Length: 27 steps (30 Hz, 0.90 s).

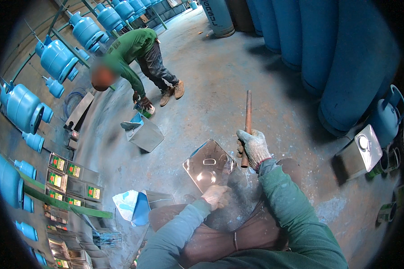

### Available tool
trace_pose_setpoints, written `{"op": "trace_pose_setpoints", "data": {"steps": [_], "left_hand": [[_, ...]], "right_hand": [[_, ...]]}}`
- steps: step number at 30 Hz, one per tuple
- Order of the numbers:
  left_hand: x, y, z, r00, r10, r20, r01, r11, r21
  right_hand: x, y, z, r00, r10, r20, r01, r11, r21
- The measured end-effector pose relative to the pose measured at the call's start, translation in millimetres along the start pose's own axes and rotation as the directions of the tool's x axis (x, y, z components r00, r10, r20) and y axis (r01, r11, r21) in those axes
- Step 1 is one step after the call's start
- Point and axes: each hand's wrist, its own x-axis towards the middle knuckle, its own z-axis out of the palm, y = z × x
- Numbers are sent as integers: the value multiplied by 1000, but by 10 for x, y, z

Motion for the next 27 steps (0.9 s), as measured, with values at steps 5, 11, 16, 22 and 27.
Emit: {"op": "trace_pose_setpoints", "data": {"steps": [5, 11, 16, 22, 27], "left_hand": [[-10, -34, -15, 999, 4, -32, -4, 1000, -8], [-54, 27, -88, 996, 34, 77, -29, 998, -60], [-395, 106, -81, 986, 142, -85, -148, 987, -67], [-424, 114, -184, 876, 380, -298, -318, 918, 236], [-244, 110, -335, 958, 236, -164, -145, 890, 432]], "right_hand": [[6, -3, -10, 1000, 4, 8, -4, 1000, 2], [24, 62, -6, 1000, 13, 7, -13, 1000, 16], [85, 176, -41, 1000, 18, -13, -19, 997, -80], [78, 328, -55, 997, 48, -67, -58, 986, -159], [54, 373, -23, 997, 48, -52, -58, 979, -194]]}}
